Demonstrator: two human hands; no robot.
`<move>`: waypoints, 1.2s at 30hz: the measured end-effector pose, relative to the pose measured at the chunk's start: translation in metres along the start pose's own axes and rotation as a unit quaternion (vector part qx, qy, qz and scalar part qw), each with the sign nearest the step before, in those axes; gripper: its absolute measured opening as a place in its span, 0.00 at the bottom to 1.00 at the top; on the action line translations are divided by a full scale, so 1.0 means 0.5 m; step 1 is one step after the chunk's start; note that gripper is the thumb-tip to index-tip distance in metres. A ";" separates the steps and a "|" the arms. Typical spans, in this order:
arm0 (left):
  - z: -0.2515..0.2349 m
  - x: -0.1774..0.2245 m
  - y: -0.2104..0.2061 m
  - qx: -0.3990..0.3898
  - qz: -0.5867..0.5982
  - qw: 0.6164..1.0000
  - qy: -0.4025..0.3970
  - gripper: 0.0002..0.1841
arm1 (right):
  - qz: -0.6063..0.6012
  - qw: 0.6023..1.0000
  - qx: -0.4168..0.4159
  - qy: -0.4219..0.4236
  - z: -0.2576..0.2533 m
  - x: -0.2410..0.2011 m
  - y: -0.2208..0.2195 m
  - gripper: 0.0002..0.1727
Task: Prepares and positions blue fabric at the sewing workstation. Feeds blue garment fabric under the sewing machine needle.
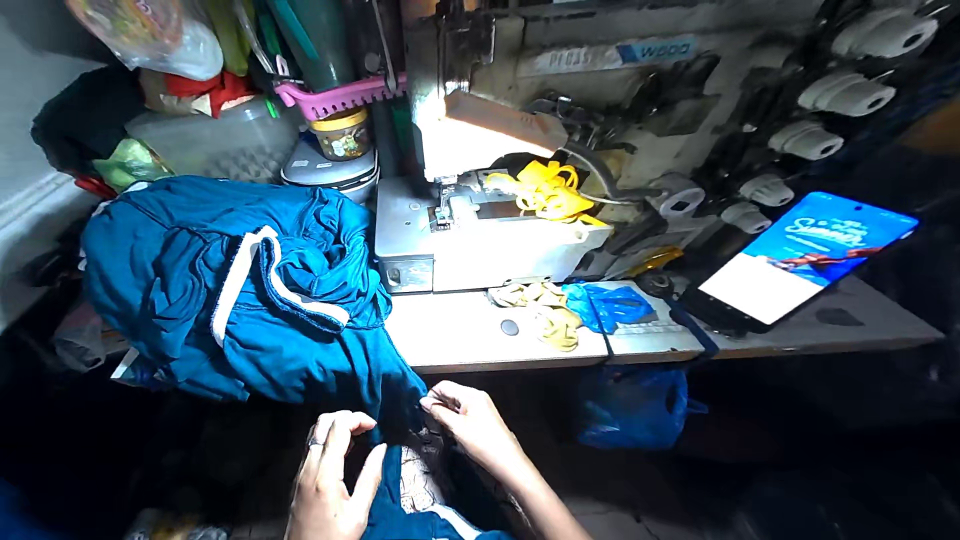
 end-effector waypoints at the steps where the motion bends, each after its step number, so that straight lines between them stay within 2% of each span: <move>1: 0.001 0.006 0.004 -0.001 -0.001 1.000 -0.003 0.16 | -0.042 0.999 -0.002 0.016 0.004 -0.018 0.001 0.16; 4: -0.002 0.039 0.009 -0.011 0.034 0.999 -0.019 0.24 | -0.151 0.987 -0.032 0.036 0.036 -0.100 0.020 0.12; 6: -0.012 0.070 0.001 -0.015 0.077 0.997 -0.021 0.25 | -0.208 0.975 -0.039 0.066 0.060 -0.159 0.037 0.08; 8: -0.028 0.093 -0.013 0.003 0.115 0.993 -0.027 0.19 | -0.266 0.959 -0.033 0.095 0.076 -0.200 0.051 0.06; 11: -0.053 0.102 -0.021 0.018 0.197 0.979 -0.040 0.08 | -0.338 0.934 0.013 0.114 0.087 -0.212 0.066 0.06; 13: -0.066 0.105 -0.018 -0.021 0.310 0.950 0.003 0.05 | -0.317 0.935 0.053 0.151 0.097 -0.209 0.074 0.05; 15: -0.076 0.101 -0.018 -0.042 0.408 0.911 0.030 0.03 | -0.234 0.942 0.090 0.223 0.112 -0.206 0.076 0.11; 17: -0.081 0.090 -0.020 -0.046 0.467 0.882 0.038 0.04 | -0.154 0.944 0.120 0.268 0.126 -0.202 0.064 0.18; 20: -0.085 0.084 -0.023 -0.050 0.512 0.855 0.064 0.05 | -0.095 0.944 0.128 0.288 0.136 -0.211 0.050 0.23; 23: -0.085 0.082 -0.021 -0.051 0.547 0.831 0.090 0.06 | -0.093 0.934 0.140 0.317 0.123 -0.210 0.053 0.12; 24: -0.086 0.079 -0.018 -0.050 0.553 0.827 0.089 0.06 | -0.095 0.931 0.142 0.322 0.117 -0.207 0.060 0.07; 26: -0.087 0.070 -0.005 -0.038 0.540 0.837 0.083 0.06 | -0.094 0.941 0.147 0.290 0.108 -0.192 0.078 0.06; 28: -0.088 0.066 0.011 -0.010 0.466 0.883 0.059 0.05 | -0.075 0.954 0.169 0.236 0.104 -0.178 0.092 0.07; 30: -0.087 0.080 0.025 0.004 0.349 0.937 0.011 0.06 | -0.026 0.953 0.170 0.249 0.107 -0.187 0.085 0.14; 31: -0.083 0.094 0.028 -0.009 0.325 0.946 -0.007 0.06 | 0.003 0.948 0.162 0.273 0.109 -0.199 0.072 0.19; 32: -0.078 0.109 0.030 -0.032 0.336 0.941 -0.014 0.06 | 0.027 0.943 0.156 0.292 0.109 -0.210 0.056 0.23; 34: -0.072 0.129 0.034 -0.075 0.408 0.910 0.002 0.07 | 0.015 0.940 0.168 0.296 0.098 -0.215 0.037 0.22; 36: -0.076 0.114 0.043 -0.083 0.477 0.874 0.035 0.06 | -0.082 0.951 0.190 0.229 0.078 -0.191 0.045 0.17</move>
Point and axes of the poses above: each hand's wrist, its own z-axis away from the middle knuckle, its own y-axis out of the back of the hand, x = y × z, the point moved 4 cm from there along -z, towards the middle knuckle, and after that the axes turned 1 degree about z, right-handed, at the moved point
